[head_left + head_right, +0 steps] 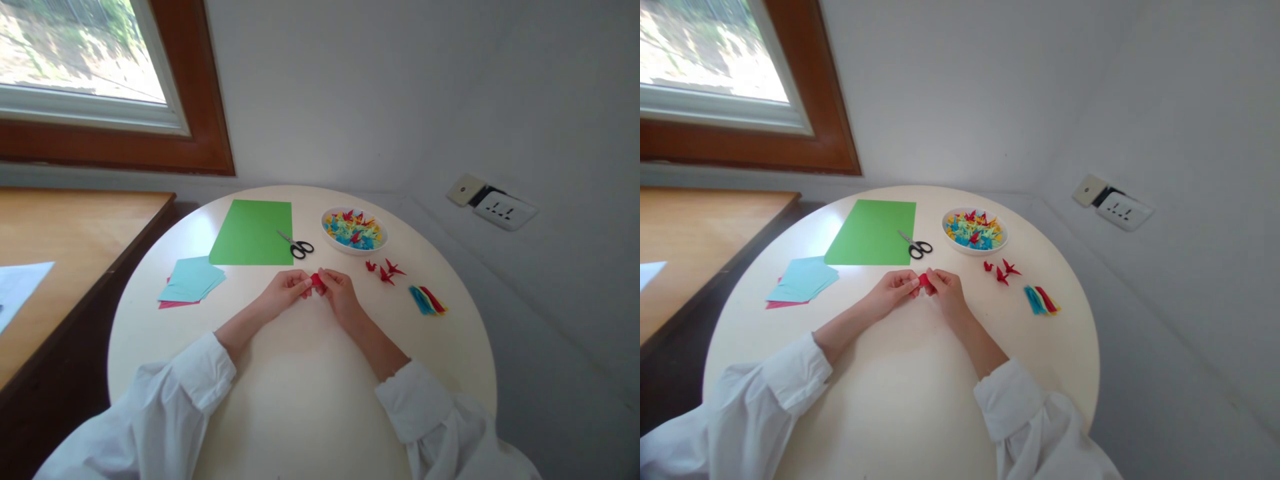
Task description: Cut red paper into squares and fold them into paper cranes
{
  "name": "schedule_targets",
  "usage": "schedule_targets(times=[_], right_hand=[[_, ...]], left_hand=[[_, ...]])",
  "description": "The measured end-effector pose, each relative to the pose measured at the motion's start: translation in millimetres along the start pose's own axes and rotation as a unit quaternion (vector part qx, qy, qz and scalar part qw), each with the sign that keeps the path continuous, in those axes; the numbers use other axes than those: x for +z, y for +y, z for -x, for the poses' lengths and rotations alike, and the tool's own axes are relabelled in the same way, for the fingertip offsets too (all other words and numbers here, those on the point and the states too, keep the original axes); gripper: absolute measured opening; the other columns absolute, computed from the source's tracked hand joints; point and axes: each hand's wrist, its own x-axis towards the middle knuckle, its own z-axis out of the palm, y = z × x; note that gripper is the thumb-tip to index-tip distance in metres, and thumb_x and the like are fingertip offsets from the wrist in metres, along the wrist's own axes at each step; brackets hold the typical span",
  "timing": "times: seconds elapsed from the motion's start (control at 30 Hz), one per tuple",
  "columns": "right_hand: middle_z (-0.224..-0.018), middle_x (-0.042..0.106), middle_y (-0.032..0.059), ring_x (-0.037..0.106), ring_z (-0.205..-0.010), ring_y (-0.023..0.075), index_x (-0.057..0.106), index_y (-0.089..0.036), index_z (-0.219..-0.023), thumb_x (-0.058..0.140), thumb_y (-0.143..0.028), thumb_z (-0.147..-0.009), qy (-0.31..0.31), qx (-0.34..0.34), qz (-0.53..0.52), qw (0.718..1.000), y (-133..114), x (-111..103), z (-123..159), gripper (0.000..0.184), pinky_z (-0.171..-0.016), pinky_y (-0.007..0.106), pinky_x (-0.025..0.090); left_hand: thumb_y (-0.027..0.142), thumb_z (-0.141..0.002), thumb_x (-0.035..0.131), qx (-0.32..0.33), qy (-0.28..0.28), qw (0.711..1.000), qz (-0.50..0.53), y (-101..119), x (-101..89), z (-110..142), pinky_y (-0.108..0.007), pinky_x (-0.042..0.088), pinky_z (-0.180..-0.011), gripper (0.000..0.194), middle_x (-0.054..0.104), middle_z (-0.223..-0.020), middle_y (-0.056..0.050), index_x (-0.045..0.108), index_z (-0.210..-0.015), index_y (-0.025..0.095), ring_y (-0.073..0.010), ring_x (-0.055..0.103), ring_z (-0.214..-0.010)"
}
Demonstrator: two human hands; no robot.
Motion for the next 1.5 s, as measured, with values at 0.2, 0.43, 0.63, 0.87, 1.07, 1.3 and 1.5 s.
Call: schedule_targets(times=[0.2, 0.43, 0.63, 0.87, 1.07, 1.3, 1.5], right_hand=[[-0.045, 0.047, -0.0033, 0.039, -0.046, 0.0091, 0.055, -0.018, -0.047, 0.064, -0.043, -0.069, 0.009, 0.004, -0.025, 1.000, 1, -1, 0, 0.034, -0.050, 0.026, 0.029], [-0.047, 0.052, -0.0022, 0.043, -0.048, 0.0096, 0.058, -0.017, -0.049, 0.065, -0.040, -0.067, 0.019, 0.003, -0.013, 1.000, 3, -1, -1, 0.030, -0.051, 0.026, 0.031], [-0.045, 0.050, -0.0035, 0.041, -0.047, 0.0088, 0.055, -0.018, -0.047, 0.067, -0.040, -0.066, 0.053, -0.014, -0.010, 0.998, 5, -3, -2, 0.032, -0.051, 0.025, 0.031], [-0.045, 0.048, -0.0040, 0.040, -0.047, 0.0090, 0.052, -0.018, -0.047, 0.064, -0.044, -0.068, 0.057, -0.020, 0.009, 0.998, 5, -4, -3, 0.035, -0.050, 0.025, 0.031], [-0.043, 0.047, -0.0043, 0.040, -0.046, 0.0091, 0.048, -0.019, -0.045, 0.060, -0.042, -0.070, 0.026, -0.038, 0.094, 0.995, -1, -2, 2, 0.036, -0.050, 0.025, 0.032], [-0.046, 0.045, -0.0052, 0.041, -0.046, 0.0088, 0.047, -0.019, -0.051, 0.058, -0.044, -0.073, 0.036, -0.049, 0.108, 0.992, -3, -1, 5, 0.035, -0.048, 0.024, 0.033], [-0.064, 0.061, -0.0033, 0.058, -0.058, 0.0125, 0.053, -0.022, -0.082, 0.068, -0.044, -0.065, 0.032, -0.059, 0.030, 0.997, -5, 0, 10, 0.031, -0.053, 0.025, 0.043]], left_hand=[[0.045, -0.064, 0.069, -0.023, 0.046, 0.997, 0.050, -1, -0.5, -1, -0.022, 0.027, -0.052, 0.034, 0.052, -0.050, 0.003, 0.055, -0.057, 0.014, -0.0073, 0.042, -0.049], [0.037, -0.058, 0.075, -0.045, 0.116, 0.986, 0.113, 0, 0.2, 0, -0.021, 0.031, -0.052, 0.030, 0.054, -0.048, 0.002, 0.055, -0.055, 0.014, -0.0066, 0.045, -0.048], [0.034, -0.058, 0.076, -0.048, 0.119, 0.975, 0.184, -1, -2.8, -1, -0.021, 0.040, -0.057, 0.028, 0.058, -0.053, 0.000, 0.060, -0.060, 0.011, -0.0068, 0.051, -0.052], [0.031, -0.062, 0.075, -0.021, 0.116, 0.976, 0.183, 3, -3.1, 2, -0.030, 0.049, -0.073, 0.038, 0.067, -0.072, 0.000, 0.056, -0.091, 0.016, -0.0110, 0.062, -0.064], [0.032, -0.064, 0.074, 0.021, 0.038, 0.992, 0.118, 2, 2.0, 5, -0.035, 0.051, -0.075, 0.041, 0.069, -0.073, -0.002, 0.056, -0.098, 0.016, -0.0158, 0.065, -0.068], [0.032, -0.063, 0.074, 0.020, 0.091, 0.991, 0.101, 0, 1.1, 5, -0.031, 0.051, -0.072, 0.026, 0.069, -0.073, -0.004, 0.065, -0.078, 0.012, -0.0147, 0.064, -0.068], [0.032, -0.062, 0.075, 0.003, 0.094, 0.985, 0.144, 1, -1.0, 7, -0.034, 0.051, -0.078, 0.027, 0.071, -0.075, -0.006, 0.067, -0.078, 0.012, -0.0161, 0.065, -0.071]])
